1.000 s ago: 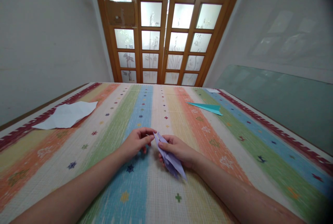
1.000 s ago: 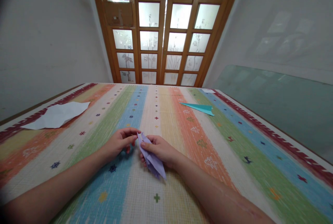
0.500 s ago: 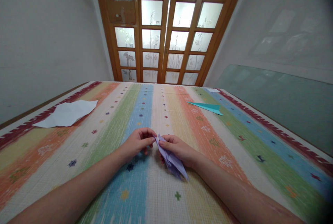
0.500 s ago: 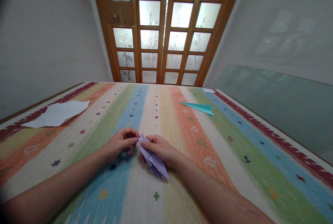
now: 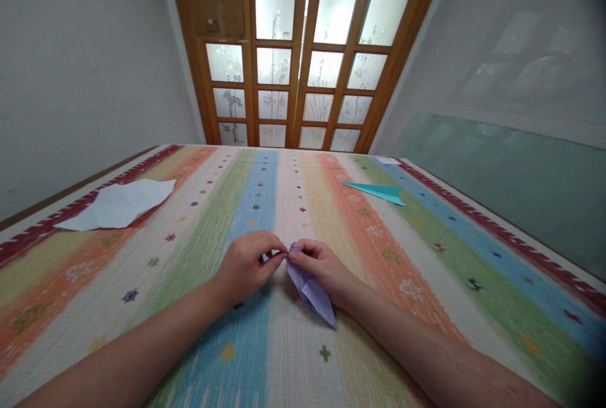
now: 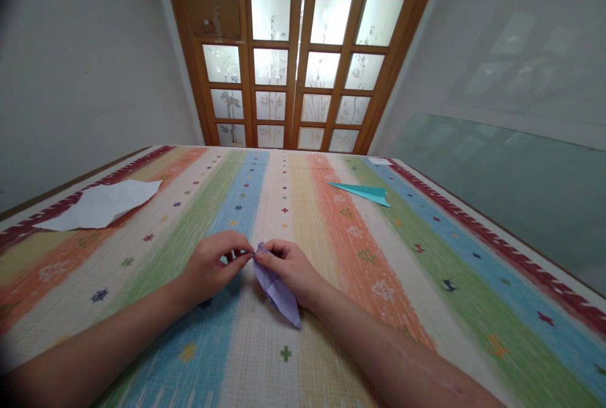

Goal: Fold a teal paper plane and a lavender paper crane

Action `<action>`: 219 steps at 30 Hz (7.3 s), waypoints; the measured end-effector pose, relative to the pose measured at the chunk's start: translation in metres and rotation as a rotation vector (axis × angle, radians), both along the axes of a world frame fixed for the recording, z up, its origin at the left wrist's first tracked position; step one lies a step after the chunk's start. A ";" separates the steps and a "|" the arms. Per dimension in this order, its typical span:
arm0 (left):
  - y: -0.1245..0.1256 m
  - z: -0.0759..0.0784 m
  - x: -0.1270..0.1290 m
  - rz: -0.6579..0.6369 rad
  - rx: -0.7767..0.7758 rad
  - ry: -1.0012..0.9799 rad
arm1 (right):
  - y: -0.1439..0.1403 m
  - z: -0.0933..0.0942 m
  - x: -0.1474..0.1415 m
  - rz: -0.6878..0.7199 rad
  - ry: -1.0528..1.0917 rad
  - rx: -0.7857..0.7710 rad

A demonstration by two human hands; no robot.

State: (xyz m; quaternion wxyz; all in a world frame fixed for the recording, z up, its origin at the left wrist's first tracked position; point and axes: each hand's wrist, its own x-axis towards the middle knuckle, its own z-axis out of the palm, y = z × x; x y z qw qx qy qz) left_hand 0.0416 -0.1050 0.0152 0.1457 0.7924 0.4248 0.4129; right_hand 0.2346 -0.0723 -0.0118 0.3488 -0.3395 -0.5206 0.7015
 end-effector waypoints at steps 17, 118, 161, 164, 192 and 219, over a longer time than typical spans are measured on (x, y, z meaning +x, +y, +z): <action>0.003 -0.009 -0.008 -0.050 0.420 0.135 | 0.001 -0.001 -0.001 -0.070 0.033 0.089; 0.023 -0.019 -0.004 -0.118 -0.652 -0.531 | 0.027 0.025 0.033 0.176 -0.124 -0.077; 0.023 -0.026 -0.008 -0.312 -0.871 -0.342 | 0.035 0.016 0.032 -0.249 0.088 -0.003; 0.023 -0.025 -0.008 -0.302 -0.875 -0.334 | 0.036 0.014 0.033 -0.243 0.118 -0.064; 0.026 -0.029 -0.001 0.010 -0.610 -0.265 | 0.014 0.000 0.013 -0.377 -0.198 0.652; 0.031 -0.038 -0.011 0.182 -0.313 0.029 | 0.124 0.043 0.213 -1.009 -0.442 0.394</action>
